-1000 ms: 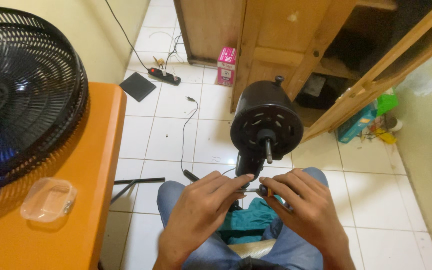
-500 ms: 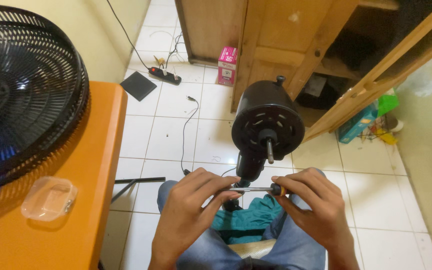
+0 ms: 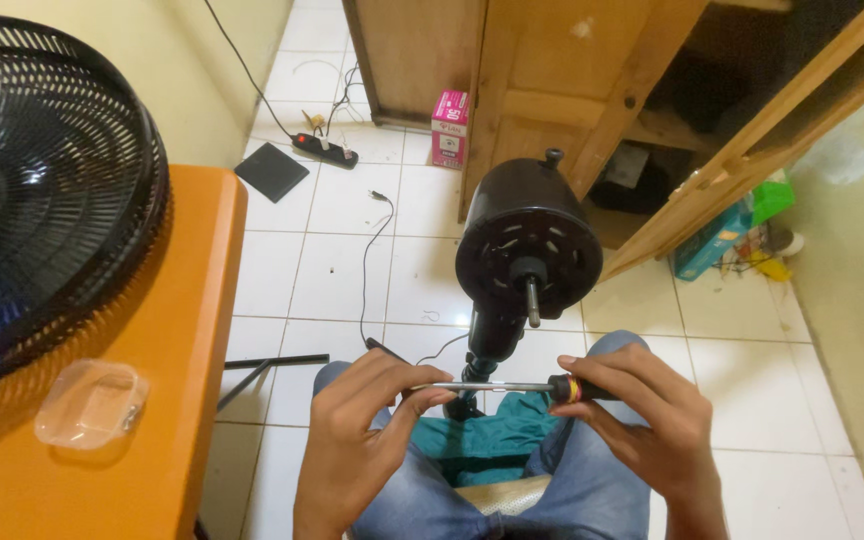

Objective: The person sits on the floor and uses a screwdriver to unscrew and disassemble the rear housing of a pedestal fan motor, handling small screws and a plastic container of parts. They reposition the motor housing and continue loosening screws on different sides of the casing.

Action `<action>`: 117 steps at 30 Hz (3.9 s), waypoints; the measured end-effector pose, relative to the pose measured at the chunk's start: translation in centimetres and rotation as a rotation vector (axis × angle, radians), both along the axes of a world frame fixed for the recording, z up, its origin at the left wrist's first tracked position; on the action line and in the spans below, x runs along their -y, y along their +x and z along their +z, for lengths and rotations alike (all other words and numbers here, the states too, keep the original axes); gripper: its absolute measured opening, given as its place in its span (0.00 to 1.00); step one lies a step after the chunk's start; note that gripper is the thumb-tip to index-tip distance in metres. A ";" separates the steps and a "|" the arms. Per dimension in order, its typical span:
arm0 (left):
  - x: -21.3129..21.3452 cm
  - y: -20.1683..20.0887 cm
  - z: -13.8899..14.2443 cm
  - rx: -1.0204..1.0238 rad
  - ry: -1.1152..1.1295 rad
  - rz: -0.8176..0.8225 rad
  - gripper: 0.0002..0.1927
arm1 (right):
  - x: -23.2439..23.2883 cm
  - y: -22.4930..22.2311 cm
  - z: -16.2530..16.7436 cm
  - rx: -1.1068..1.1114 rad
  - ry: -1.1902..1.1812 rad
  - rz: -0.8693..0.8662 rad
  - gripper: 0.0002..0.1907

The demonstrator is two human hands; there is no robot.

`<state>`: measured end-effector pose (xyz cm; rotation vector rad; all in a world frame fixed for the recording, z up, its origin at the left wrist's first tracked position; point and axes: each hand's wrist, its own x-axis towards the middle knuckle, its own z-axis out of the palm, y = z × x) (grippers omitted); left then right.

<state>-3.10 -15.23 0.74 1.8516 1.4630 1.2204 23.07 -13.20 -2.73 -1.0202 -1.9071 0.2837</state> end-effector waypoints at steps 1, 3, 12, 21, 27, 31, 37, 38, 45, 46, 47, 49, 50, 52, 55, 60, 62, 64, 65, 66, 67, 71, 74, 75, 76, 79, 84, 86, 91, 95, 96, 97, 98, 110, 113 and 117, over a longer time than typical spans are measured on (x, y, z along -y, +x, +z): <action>0.0 0.1 0.0 -0.001 -0.013 0.023 0.08 | 0.0 0.2 0.0 -0.015 -0.008 0.020 0.23; 0.1 0.2 -0.1 0.016 0.009 0.024 0.07 | 0.0 0.5 0.0 -0.036 -0.022 0.042 0.22; 0.4 0.5 -0.6 0.053 0.052 0.019 0.07 | 0.2 1.1 -0.4 -0.069 0.006 0.057 0.20; 0.3 0.9 -0.8 0.062 0.104 -0.008 0.07 | 0.2 1.2 -0.5 -0.089 0.028 0.083 0.19; 0.3 1.0 -0.7 0.056 0.108 -0.020 0.07 | 0.1 1.4 -0.5 -0.087 0.033 0.092 0.19; 0.2 1.2 -0.6 0.046 0.110 -0.026 0.07 | 0.2 1.3 -0.6 -0.095 0.020 0.080 0.18; 0.4 1.2 -0.4 0.033 0.065 -0.008 0.08 | 0.2 1.4 -0.8 -0.083 0.016 0.077 0.18; 0.4 1.2 -0.4 0.030 0.057 -0.009 0.08 | 0.2 1.4 -0.8 -0.077 0.015 0.078 0.18; 0.3 1.3 -0.6 0.025 0.073 -0.032 0.08 | 0.3 1.3 -0.7 -0.049 0.006 0.065 0.18; 0.3 1.4 -0.6 0.021 0.074 -0.033 0.08 | 0.3 1.3 -0.7 -0.047 0.012 0.066 0.18; 0.2 1.4 -0.6 0.029 0.084 -0.044 0.08 | 0.2 1.2 -0.6 -0.047 0.013 0.072 0.18; 0.2 1.4 -0.6 0.045 0.099 -0.067 0.09 | 0.2 1.1 -0.5 -0.048 0.012 0.085 0.18; 0.2 1.5 -0.6 0.052 0.113 -0.077 0.09 | 0.2 1.1 -0.4 -0.047 0.011 0.089 0.18; 0.2 1.5 -0.5 0.066 0.144 -0.097 0.09 | 0.3 0.9 -0.3 -0.044 0.013 0.097 0.18; 0.3 1.7 -0.5 0.064 0.109 -0.080 0.10 | 0.2 0.7 -0.3 -0.047 0.026 0.103 0.17; 0.3 1.7 -0.4 0.065 0.125 -0.096 0.09 | 0.3 0.5 -0.3 -0.042 0.031 0.110 0.18; 0.3 1.8 -0.4 0.069 0.127 -0.102 0.09 | 0.2 0.5 -0.3 -0.049 0.035 0.123 0.18; 0.2 1.8 -0.4 0.082 0.121 -0.116 0.09 | 0.2 0.5 -0.4 -0.057 0.034 0.136 0.18; 0.2 1.9 -0.4 0.083 0.123 -0.118 0.09 | 0.3 0.5 -0.4 -0.055 0.031 0.136 0.18; 0.2 1.9 -0.4 0.083 0.125 -0.119 0.09 | 0.3 0.5 -0.4 -0.053 0.029 0.135 0.18; 0.2 1.9 -0.5 0.083 0.127 -0.120 0.09 | 0.3 0.5 -0.4 -0.050 0.026 0.136 0.18; 0.2 2.1 -0.6 0.097 0.115 -0.130 0.08 | 0.3 0.3 -0.5 -0.052 0.008 0.126 0.19; 0.1 2.1 -0.7 0.098 0.142 -0.145 0.09 | 0.5 0.1 -0.2 -0.044 0.025 0.116 0.19; 0.1 2.1 -0.7 0.097 0.146 -0.149 0.09 | 0.5 0.1 -0.2 -0.045 0.032 0.117 0.19; 0.1 2.1 -0.7 0.096 0.151 -0.152 0.09 | 0.4 0.0 -0.1 -0.044 0.040 0.118 0.19; 0.1 2.3 -0.7 0.089 0.146 -0.147 0.09 | 0.4 -0.1 0.1 -0.045 0.037 0.120 0.19; 0.1 2.4 -0.7 0.087 0.138 -0.151 0.08 | 0.5 -0.2 0.2 -0.054 0.035 0.120 0.18; 0.1 2.4 -0.7 0.086 0.138 -0.151 0.08 | 0.5 -0.2 0.2 -0.054 0.036 0.120 0.19; -0.1 2.5 -0.8 0.087 0.157 -0.158 0.08 | 0.5 -0.1 0.0 -0.068 0.045 0.115 0.19; -0.3 2.8 -0.7 0.081 0.118 -0.166 0.10 | 0.5 0.2 0.0 -0.062 0.056 0.091 0.19; -0.3 2.8 -0.7 0.081 0.116 -0.174 0.10 | 0.5 0.2 0.0 -0.064 0.064 0.082 0.19; -0.4 2.9 -0.6 0.082 0.113 -0.181 0.11 | 0.6 0.2 0.0 -0.066 0.072 0.073 0.18; -0.5 2.9 -0.5 0.079 0.114 -0.183 0.12 | 0.6 0.3 0.0 -0.065 0.076 0.056 0.19; -1.3 3.1 1.2 0.101 0.129 -0.178 0.17 | 1.2 1.1 0.5 -0.118 0.081 -0.070 0.20; -1.5 3.1 1.4 0.091 0.155 -0.169 0.18 | 1.3 1.3 0.6 -0.116 0.088 -0.093 0.20; -1.8 3.2 1.5 0.103 0.158 -0.174 0.17 | 1.4 1.5 0.7 -0.120 0.082 -0.114 0.20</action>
